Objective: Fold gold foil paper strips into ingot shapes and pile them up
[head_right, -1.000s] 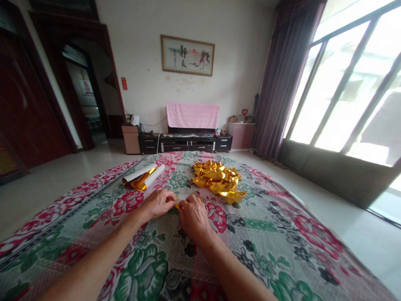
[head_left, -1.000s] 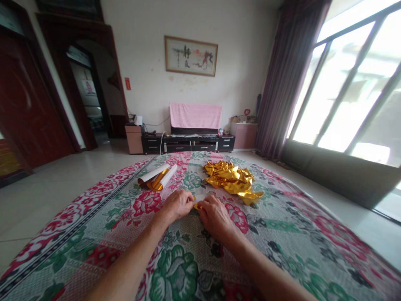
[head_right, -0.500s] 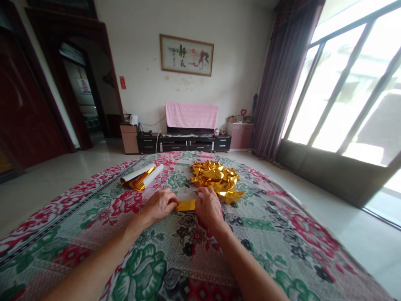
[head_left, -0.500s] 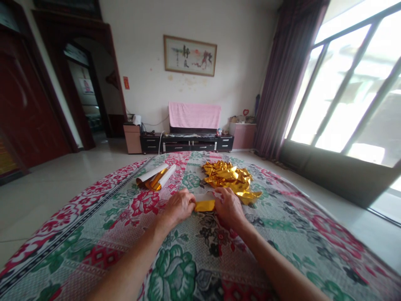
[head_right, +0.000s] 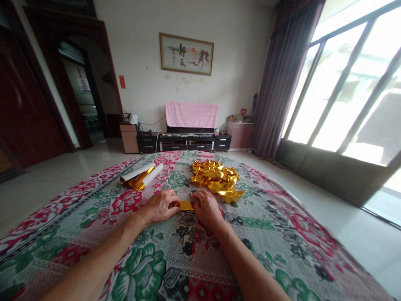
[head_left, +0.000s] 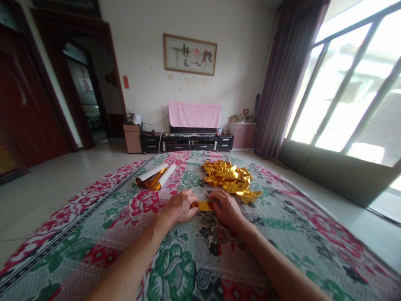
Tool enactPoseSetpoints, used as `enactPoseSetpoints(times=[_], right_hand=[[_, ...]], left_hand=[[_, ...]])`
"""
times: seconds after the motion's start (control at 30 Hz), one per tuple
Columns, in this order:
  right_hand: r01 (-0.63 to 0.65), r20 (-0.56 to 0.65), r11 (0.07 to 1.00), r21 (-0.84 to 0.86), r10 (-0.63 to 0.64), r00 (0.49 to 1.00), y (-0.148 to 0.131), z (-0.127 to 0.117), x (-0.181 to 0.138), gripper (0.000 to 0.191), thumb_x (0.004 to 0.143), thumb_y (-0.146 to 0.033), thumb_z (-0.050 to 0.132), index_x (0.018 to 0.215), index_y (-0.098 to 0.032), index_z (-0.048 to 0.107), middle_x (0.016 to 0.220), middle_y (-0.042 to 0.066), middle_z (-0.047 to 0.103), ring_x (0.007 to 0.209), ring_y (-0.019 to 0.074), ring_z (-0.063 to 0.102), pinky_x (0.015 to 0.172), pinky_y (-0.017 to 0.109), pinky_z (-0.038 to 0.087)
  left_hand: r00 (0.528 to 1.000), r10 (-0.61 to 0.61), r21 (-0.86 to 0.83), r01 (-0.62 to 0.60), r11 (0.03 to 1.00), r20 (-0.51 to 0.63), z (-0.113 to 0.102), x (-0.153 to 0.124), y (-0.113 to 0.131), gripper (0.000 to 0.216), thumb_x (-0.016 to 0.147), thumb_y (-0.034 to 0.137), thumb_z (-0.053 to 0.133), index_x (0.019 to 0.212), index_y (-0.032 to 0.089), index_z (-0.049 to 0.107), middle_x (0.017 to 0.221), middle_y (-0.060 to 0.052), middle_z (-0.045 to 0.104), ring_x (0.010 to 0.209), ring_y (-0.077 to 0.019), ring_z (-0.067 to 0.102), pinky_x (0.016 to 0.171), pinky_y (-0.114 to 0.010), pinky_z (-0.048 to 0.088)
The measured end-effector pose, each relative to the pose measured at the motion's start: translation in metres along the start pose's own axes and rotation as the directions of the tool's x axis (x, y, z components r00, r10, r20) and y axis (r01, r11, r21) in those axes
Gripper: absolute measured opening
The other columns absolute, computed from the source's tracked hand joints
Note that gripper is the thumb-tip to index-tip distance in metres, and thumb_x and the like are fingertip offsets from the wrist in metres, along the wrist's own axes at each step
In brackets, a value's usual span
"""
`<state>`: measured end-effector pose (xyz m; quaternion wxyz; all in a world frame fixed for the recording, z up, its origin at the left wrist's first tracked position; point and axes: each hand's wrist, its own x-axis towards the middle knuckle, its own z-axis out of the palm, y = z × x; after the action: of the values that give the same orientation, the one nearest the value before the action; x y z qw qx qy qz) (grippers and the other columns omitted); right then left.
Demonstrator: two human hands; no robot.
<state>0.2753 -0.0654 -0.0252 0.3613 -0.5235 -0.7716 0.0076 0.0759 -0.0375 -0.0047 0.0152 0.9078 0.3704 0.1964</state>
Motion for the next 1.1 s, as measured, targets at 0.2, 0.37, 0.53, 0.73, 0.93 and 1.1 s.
enactPoseSetpoints(times=[0.2,0.37,0.53,0.73,0.93,1.1], right_hand=[[0.067,0.07,0.997,0.025,-0.069,0.995,-0.006,-0.008,0.0,0.02,0.065,-0.005,0.049,0.075,-0.018,0.062,0.078,0.003,0.062,0.077,0.0147,0.054,0.074,0.027,0.041],[0.144,0.097,0.988,0.061,-0.149,0.984,-0.004,-0.009,-0.001,0.022,0.065,-0.005,0.048,0.074,-0.018,0.063,0.085,0.003,0.064,0.082,0.015,0.056,0.079,0.028,0.041],[0.148,0.094,0.987,0.055,-0.153,0.984,-0.002,-0.007,-0.002,0.025,0.066,-0.005,0.048,0.078,-0.019,0.065,0.089,0.003,0.064,0.085,0.0154,0.056,0.081,0.029,0.041],[0.113,0.079,0.993,0.034,-0.115,0.99,-0.01,-0.01,-0.003,0.017,0.075,-0.014,0.052,0.078,-0.02,0.067,0.085,0.004,0.064,0.083,0.0152,0.057,0.079,0.029,0.042],[0.116,0.103,0.993,0.013,-0.116,0.988,-0.014,-0.012,-0.004,0.014,0.075,-0.015,0.055,0.079,-0.02,0.067,0.088,0.004,0.063,0.083,0.0149,0.057,0.078,0.029,0.043],[0.203,0.144,0.977,0.067,-0.211,0.967,-0.015,-0.013,-0.004,0.018,0.077,-0.012,0.052,0.078,-0.022,0.067,0.094,0.002,0.064,0.087,0.0139,0.057,0.083,0.029,0.042]], left_hand=[[0.998,0.062,0.053,-0.063,0.997,0.008,-0.001,-0.002,-0.009,0.015,0.078,0.025,0.052,0.08,0.021,0.066,0.082,-0.003,0.059,0.083,-0.0159,0.055,0.08,-0.027,0.044],[0.998,0.06,0.085,-0.059,0.995,-0.015,0.0,-0.003,-0.015,0.017,0.08,0.019,0.048,0.081,0.02,0.066,0.084,-0.003,0.061,0.085,-0.0159,0.054,0.082,-0.028,0.043],[0.998,0.023,0.099,-0.018,0.995,-0.055,0.004,-0.001,-0.014,0.023,0.082,0.013,0.043,0.082,0.019,0.065,0.087,-0.004,0.061,0.085,-0.0155,0.054,0.082,-0.027,0.043],[0.998,-0.017,0.05,0.02,0.999,-0.066,0.009,0.002,-0.01,0.024,0.084,0.018,0.042,0.077,0.018,0.065,0.085,-0.005,0.061,0.086,-0.015,0.055,0.084,-0.027,0.042],[0.995,-0.073,0.021,0.075,0.997,-0.073,0.009,0.003,0.001,0.016,0.08,0.03,0.053,0.08,0.019,0.065,0.087,-0.004,0.06,0.088,-0.0166,0.055,0.081,-0.027,0.043],[0.996,-0.041,-0.022,0.039,0.999,-0.082,0.008,0.003,0.005,0.014,0.079,0.025,0.053,0.082,0.02,0.066,0.088,-0.004,0.06,0.088,-0.0161,0.054,0.082,-0.027,0.043]])
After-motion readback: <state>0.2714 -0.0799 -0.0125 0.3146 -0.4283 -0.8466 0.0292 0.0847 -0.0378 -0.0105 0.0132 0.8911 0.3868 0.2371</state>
